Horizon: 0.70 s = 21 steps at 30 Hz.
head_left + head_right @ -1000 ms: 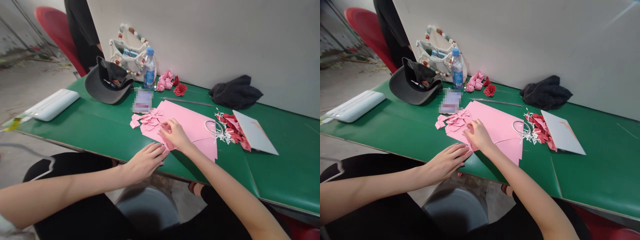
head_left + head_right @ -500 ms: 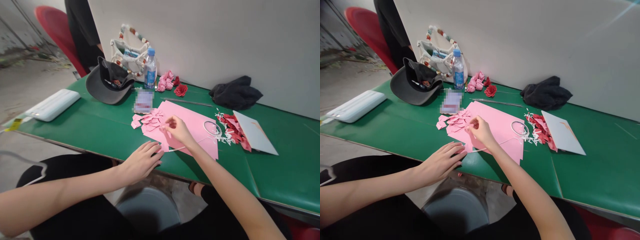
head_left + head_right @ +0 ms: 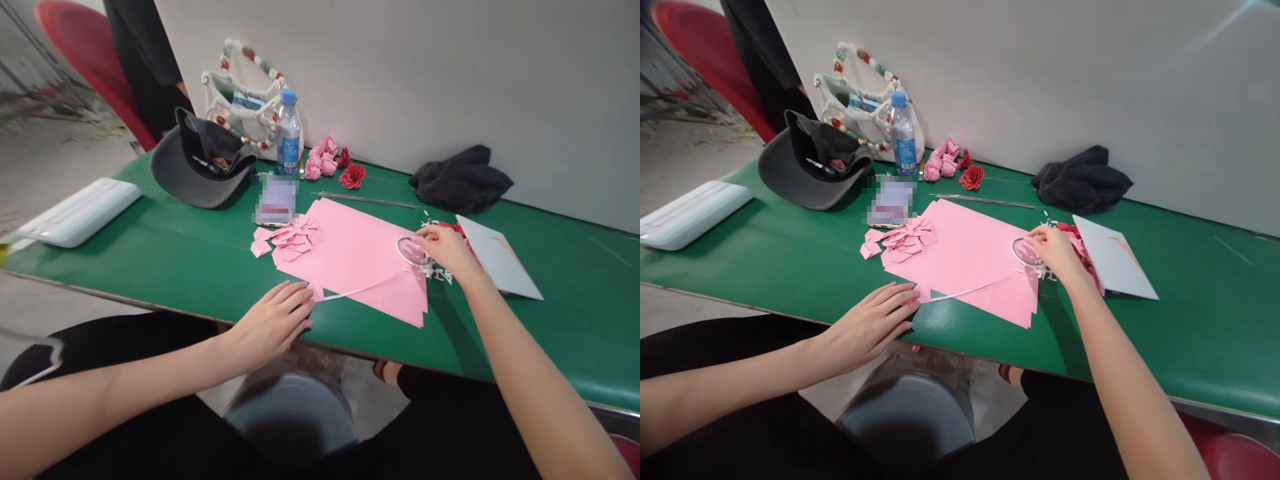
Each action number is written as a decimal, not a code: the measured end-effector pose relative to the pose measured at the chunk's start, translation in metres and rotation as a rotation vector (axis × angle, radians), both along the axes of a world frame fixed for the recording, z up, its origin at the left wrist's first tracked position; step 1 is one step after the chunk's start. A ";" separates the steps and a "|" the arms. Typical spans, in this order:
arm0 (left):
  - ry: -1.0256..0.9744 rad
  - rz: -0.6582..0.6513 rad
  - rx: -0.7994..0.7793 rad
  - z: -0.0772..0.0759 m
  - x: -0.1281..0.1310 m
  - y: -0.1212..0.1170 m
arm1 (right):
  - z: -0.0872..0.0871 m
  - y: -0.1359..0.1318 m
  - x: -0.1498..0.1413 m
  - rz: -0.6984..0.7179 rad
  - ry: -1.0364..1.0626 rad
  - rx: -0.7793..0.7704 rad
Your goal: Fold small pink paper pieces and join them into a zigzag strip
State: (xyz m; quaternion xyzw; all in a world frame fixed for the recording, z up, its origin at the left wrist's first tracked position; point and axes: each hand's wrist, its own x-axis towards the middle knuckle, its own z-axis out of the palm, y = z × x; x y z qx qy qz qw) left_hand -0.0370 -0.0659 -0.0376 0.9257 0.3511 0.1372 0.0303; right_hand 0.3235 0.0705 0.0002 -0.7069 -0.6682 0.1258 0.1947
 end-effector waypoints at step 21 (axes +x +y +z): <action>-0.007 -0.002 0.031 0.004 0.003 0.001 | 0.014 0.011 0.015 -0.020 -0.160 0.241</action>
